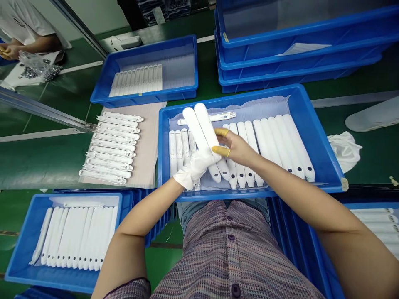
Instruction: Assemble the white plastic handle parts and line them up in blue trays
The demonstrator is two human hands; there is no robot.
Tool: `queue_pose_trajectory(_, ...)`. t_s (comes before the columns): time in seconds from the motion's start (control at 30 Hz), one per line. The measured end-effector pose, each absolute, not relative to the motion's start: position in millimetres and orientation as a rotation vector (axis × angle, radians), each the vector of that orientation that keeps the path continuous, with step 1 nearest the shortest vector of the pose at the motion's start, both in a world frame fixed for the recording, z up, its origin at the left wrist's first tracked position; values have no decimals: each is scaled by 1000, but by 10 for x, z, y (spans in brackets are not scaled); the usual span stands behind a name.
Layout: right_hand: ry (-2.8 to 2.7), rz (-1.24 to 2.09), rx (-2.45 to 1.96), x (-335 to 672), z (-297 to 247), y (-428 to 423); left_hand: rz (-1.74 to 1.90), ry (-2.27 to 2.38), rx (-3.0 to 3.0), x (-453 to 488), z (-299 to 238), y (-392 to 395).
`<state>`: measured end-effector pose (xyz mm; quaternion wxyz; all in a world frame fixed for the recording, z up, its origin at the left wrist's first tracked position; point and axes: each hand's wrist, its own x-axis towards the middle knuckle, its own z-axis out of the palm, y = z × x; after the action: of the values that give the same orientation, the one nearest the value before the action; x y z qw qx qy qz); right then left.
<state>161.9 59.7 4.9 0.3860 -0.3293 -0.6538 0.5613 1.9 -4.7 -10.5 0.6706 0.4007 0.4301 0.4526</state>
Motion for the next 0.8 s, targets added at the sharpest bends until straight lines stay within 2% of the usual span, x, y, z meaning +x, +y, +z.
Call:
queue_pose_trajectory(0.23,-956,1589,-847,1567,104,566,1324,951,683,-105,146,255)
queue_pose_trajectory(0.43,-527,2052,-637,1556,164,577,1277,835,609,-79,75,221)
queue_pose_trajectory(0.6,-486,2110,-707,1537,127,520,1239,782,504,-101,63,190)
queue_pose_trajectory(0.8,-709,1982,-776,1479,-12,480,1154,802,525,-161,72,187)
